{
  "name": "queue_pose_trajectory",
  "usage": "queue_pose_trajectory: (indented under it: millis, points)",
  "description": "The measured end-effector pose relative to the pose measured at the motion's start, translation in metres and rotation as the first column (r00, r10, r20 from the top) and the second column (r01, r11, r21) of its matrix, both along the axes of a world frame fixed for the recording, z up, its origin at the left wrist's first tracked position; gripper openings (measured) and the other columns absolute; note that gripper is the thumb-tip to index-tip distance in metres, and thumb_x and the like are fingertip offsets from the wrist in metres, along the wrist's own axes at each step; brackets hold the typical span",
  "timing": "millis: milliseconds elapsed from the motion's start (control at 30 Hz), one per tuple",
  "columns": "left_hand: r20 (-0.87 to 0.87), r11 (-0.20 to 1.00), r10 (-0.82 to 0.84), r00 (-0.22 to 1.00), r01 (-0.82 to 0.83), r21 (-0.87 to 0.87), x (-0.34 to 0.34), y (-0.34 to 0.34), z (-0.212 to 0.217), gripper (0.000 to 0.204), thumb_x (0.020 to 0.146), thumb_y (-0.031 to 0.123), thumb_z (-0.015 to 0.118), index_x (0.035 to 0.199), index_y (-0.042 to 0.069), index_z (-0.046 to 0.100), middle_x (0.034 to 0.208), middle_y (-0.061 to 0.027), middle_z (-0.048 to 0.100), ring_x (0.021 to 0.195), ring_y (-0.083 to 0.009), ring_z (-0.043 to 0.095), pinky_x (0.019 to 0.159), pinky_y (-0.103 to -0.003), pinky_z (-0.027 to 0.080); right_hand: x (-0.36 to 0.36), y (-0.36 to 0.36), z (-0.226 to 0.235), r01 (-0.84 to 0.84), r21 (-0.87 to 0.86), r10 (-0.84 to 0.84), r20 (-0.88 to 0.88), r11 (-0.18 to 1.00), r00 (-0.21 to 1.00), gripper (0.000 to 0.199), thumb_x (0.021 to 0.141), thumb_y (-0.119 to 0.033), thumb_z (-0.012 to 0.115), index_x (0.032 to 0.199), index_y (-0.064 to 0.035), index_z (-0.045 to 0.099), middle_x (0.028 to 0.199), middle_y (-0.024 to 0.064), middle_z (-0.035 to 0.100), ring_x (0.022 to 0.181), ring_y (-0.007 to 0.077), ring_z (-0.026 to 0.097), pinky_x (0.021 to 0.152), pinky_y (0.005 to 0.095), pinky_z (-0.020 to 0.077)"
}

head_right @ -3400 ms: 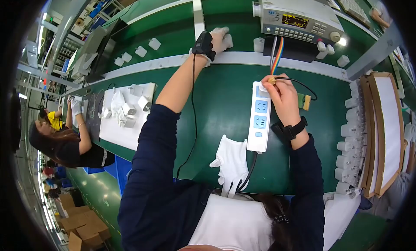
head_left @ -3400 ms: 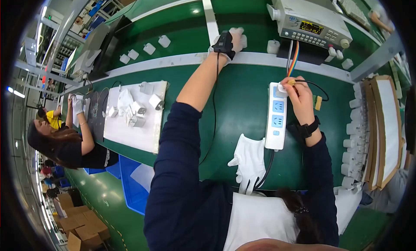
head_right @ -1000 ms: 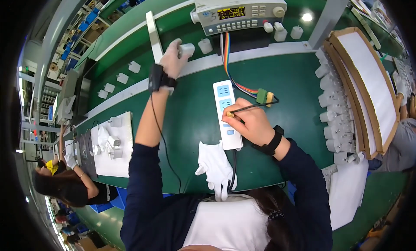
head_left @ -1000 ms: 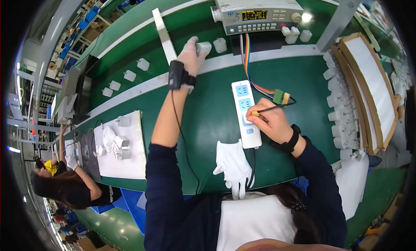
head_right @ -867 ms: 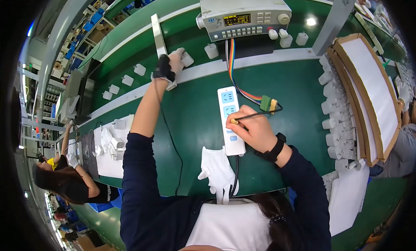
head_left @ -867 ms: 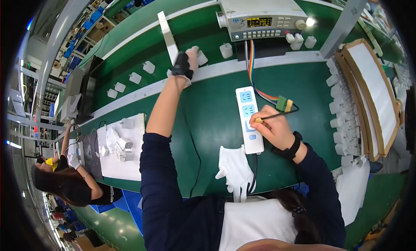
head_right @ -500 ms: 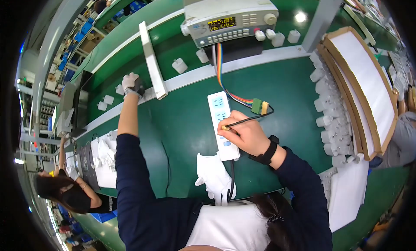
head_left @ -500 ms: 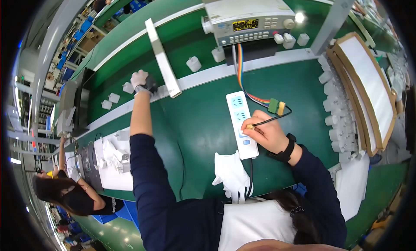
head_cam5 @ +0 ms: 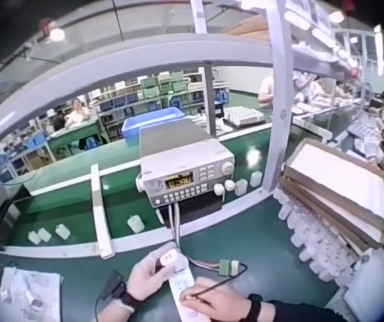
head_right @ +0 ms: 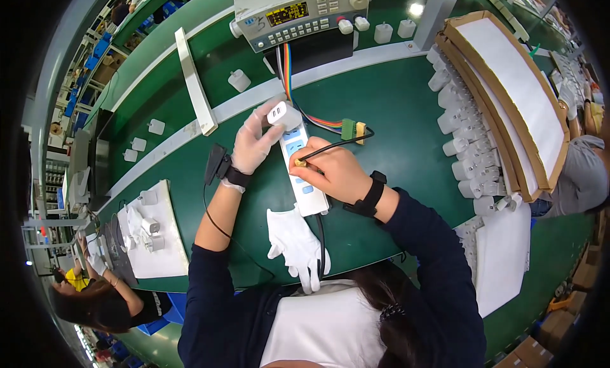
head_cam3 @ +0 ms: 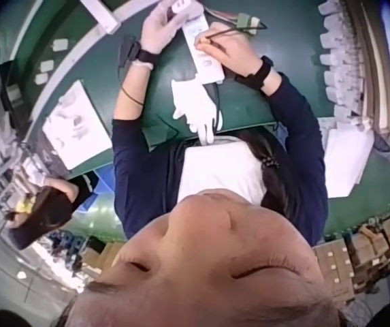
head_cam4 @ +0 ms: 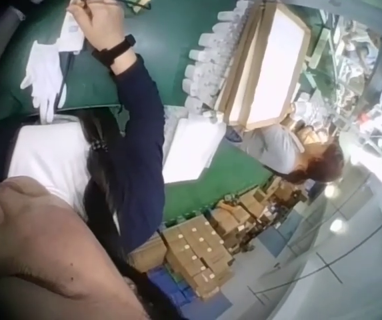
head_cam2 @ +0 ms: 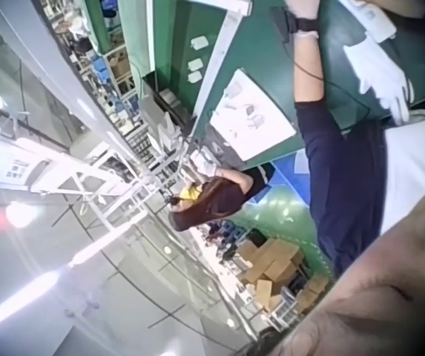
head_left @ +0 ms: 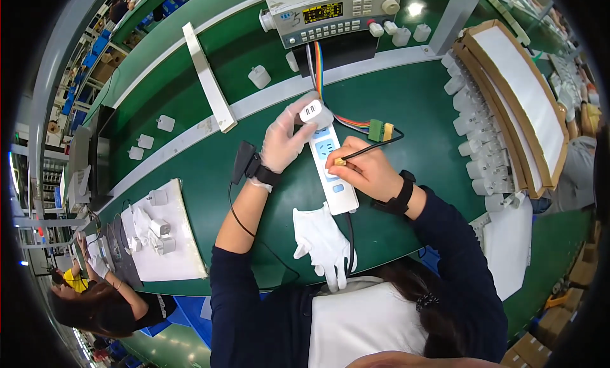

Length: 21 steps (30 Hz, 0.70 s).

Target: The person tests power adapters by plugging them into a power strip, touching a probe to the USB ports, and observing the tester display. After each test, they remove the adapter and place it onto a rail or conveyor belt.

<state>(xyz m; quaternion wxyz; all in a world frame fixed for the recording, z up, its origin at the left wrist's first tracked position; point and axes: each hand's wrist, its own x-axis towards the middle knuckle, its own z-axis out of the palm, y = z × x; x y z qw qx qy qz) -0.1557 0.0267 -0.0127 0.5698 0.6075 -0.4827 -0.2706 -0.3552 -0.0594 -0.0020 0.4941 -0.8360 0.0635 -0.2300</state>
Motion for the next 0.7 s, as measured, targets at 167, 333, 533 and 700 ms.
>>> queue_pose_trajectory:
  millis: [167,333,533,700]
  points:
    - [0.508,0.999,-0.052,0.860,0.037,0.039,-0.005,0.004,0.014,0.052,0.086,0.000,0.061,0.136,0.007,0.048,0.116,-0.0120,0.063,0.101,-0.0252,0.063,0.090,-0.033,0.048,-0.001,0.001,-0.003,0.015,-0.030,-0.014,0.022,0.999,1.000,0.011,0.085,-0.011,0.068,0.095,-0.0068,0.069,0.082,0.0057,0.052,0.065,0.0170,0.054,0.059,0.0271,0.0433]
    - [0.699,1.000,-0.022,0.714,0.021,0.010,-0.006,0.002,0.021,0.056,0.083,0.000,0.063,0.136,0.011,0.049,0.112,-0.0156,0.063,0.097,-0.0353,0.061,0.085,-0.037,0.050,-0.002,-0.001,-0.003,0.013,-0.044,-0.011,0.025,0.999,1.000,0.011,0.085,-0.012,0.068,0.095,-0.0064,0.069,0.082,0.0058,0.053,0.066,0.0173,0.055,0.059,0.0273,0.0439]
    - [0.703,1.000,0.016,0.711,0.005,-0.028,-0.006,0.005,0.018,0.056,0.083,-0.001,0.062,0.136,0.011,0.049,0.112,-0.0157,0.063,0.097,-0.0362,0.061,0.084,-0.037,0.050,0.000,-0.002,-0.004,-0.002,-0.050,0.004,0.054,0.999,0.999,0.011,0.085,-0.011,0.068,0.094,-0.0057,0.069,0.081,0.0057,0.053,0.066,0.0170,0.055,0.060,0.0272,0.0441]
    - [0.651,0.998,0.069,0.756,-0.045,-0.053,-0.006,0.004,0.013,0.058,0.081,0.000,0.063,0.136,0.014,0.048,0.109,-0.0161,0.063,0.090,-0.0362,0.062,0.079,-0.040,0.051,-0.001,-0.001,-0.002,0.001,-0.037,0.000,0.021,0.999,1.000,0.011,0.085,-0.011,0.068,0.094,-0.0054,0.069,0.081,0.0056,0.053,0.066,0.0169,0.055,0.059,0.0269,0.0437]
